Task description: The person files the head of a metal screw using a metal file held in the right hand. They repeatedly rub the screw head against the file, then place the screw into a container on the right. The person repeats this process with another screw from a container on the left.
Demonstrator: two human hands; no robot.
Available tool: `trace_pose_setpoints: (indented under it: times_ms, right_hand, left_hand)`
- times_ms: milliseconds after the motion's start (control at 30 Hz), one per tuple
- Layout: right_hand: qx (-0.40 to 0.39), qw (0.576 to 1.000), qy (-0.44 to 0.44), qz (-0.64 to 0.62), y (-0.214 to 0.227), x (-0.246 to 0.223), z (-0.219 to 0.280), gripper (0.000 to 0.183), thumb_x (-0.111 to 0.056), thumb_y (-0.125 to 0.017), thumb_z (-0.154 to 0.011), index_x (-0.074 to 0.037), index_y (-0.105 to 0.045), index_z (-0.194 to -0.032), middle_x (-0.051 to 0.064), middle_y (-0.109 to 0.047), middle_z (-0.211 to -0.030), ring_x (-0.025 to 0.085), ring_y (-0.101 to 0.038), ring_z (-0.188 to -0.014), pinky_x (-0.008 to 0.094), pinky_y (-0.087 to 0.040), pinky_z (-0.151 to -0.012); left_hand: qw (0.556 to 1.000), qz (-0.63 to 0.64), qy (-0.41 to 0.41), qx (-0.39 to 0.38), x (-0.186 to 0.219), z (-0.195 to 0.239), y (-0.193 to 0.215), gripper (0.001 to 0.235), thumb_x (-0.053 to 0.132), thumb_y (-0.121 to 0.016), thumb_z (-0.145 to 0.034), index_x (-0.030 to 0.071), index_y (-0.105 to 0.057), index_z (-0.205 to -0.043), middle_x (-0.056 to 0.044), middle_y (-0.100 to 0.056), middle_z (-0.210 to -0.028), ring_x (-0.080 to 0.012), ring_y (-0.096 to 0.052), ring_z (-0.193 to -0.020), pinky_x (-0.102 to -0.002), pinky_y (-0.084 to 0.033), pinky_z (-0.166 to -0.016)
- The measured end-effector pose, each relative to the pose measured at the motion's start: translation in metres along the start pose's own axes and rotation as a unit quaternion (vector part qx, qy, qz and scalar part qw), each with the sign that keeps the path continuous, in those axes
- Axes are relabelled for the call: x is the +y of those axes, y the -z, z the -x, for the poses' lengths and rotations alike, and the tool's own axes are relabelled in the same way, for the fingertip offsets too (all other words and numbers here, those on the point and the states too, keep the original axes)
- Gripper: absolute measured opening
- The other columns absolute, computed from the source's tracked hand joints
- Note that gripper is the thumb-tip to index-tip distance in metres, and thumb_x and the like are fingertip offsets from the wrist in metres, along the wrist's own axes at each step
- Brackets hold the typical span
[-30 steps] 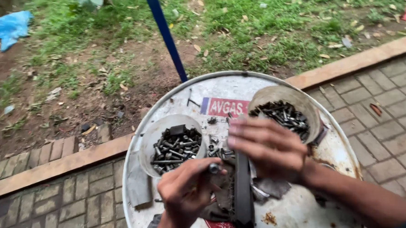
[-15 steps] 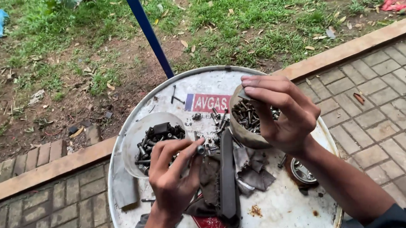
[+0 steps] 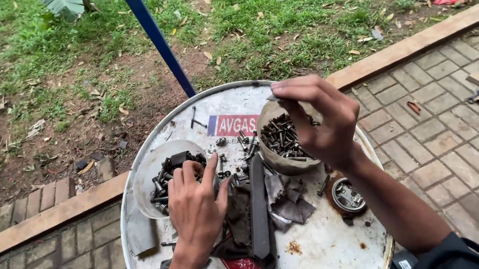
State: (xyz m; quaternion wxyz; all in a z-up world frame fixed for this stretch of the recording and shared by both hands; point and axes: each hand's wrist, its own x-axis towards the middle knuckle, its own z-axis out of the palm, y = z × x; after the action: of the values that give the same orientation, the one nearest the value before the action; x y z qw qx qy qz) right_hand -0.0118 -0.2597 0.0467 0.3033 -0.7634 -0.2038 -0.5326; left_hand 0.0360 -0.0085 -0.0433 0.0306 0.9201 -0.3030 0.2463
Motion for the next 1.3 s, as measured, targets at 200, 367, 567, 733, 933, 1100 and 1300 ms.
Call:
trace_pose_setpoints:
  times_ms: [200,367,567,733,933,1100,1300]
  right_hand:
    - [-0.226,0.969,-0.099,0.03,0.037,0.005,0.013,0.021,0.014,-0.065,-0.09,0.004,-0.07,-0.108,0.017,-0.076,-0.1,0.024,-0.076,-0.089,0.027,-0.065,-0.083]
    - [-0.244,0.963,-0.109,0.036,0.037,0.006,0.069,0.031,0.01,-0.066,-0.088,0.0,-0.067,-0.118,0.016,-0.073,-0.114,0.027,-0.074,-0.103,0.032,-0.062,-0.097]
    - [-0.21,0.974,-0.08,0.009,0.043,-0.016,0.086,0.03,0.016,-0.06,-0.088,0.005,-0.066,-0.115,0.02,-0.071,-0.116,0.033,-0.07,-0.111,0.039,-0.056,-0.108]
    - [-0.19,0.98,-0.055,0.004,0.04,-0.019,0.086,0.025,0.015,-0.063,-0.088,0.006,-0.067,-0.111,0.02,-0.071,-0.112,0.034,-0.069,-0.108,0.042,-0.057,-0.103]
    - [-0.122,0.989,-0.084,0.021,0.037,-0.028,0.08,0.019,0.003,-0.058,-0.097,-0.003,-0.075,-0.101,0.008,-0.074,-0.095,0.032,-0.075,-0.094,0.045,-0.062,-0.082]
    - [-0.112,0.99,-0.085,0.002,0.039,-0.027,0.081,0.018,0.004,-0.057,-0.097,-0.002,-0.074,-0.1,0.009,-0.072,-0.092,0.034,-0.074,-0.092,0.047,-0.061,-0.08]
    - [-0.11,0.989,-0.093,-0.013,0.041,-0.025,0.081,0.016,0.002,-0.058,-0.097,-0.002,-0.074,-0.099,0.01,-0.073,-0.092,0.035,-0.075,-0.093,0.048,-0.061,-0.08]
  left_hand:
    - [0.997,0.075,0.019,0.022,0.003,-0.002,0.011,0.046,0.044,-0.081,-0.085,0.018,-0.071,-0.122,-0.01,-0.057,-0.097,-0.0235,-0.055,-0.082,-0.035,-0.05,-0.067]
    - [0.992,0.12,-0.014,0.043,0.003,0.001,0.008,0.04,0.04,-0.081,-0.087,0.015,-0.072,-0.117,-0.008,-0.058,-0.096,-0.0219,-0.054,-0.084,-0.035,-0.05,-0.07]
    - [0.967,0.223,-0.112,0.044,0.021,-0.01,0.018,0.03,0.03,-0.077,-0.092,0.011,-0.071,-0.114,-0.006,-0.064,-0.09,-0.0207,-0.054,-0.084,-0.036,-0.044,-0.073]
    - [0.954,0.256,-0.157,0.0,0.039,-0.043,0.034,0.028,0.026,-0.073,-0.094,0.008,-0.069,-0.115,-0.009,-0.066,-0.094,-0.0248,-0.057,-0.088,-0.04,-0.046,-0.075]
    - [0.931,0.27,-0.243,0.038,0.055,-0.109,0.011,0.012,0.013,-0.079,-0.081,0.012,-0.073,-0.091,-0.008,-0.067,-0.075,-0.0296,-0.068,-0.074,-0.04,-0.052,-0.07]
    - [0.946,0.145,-0.214,-0.196,0.071,-0.149,-0.04,0.01,0.012,-0.077,-0.078,0.005,-0.076,-0.086,-0.017,-0.072,-0.074,-0.0394,-0.074,-0.072,-0.054,-0.06,-0.067]
    - [0.965,0.005,-0.211,-0.158,0.11,-0.16,-0.079,0.008,0.017,-0.072,-0.078,0.017,-0.08,-0.081,-0.005,-0.074,-0.073,-0.0321,-0.075,-0.077,-0.044,-0.046,-0.075]
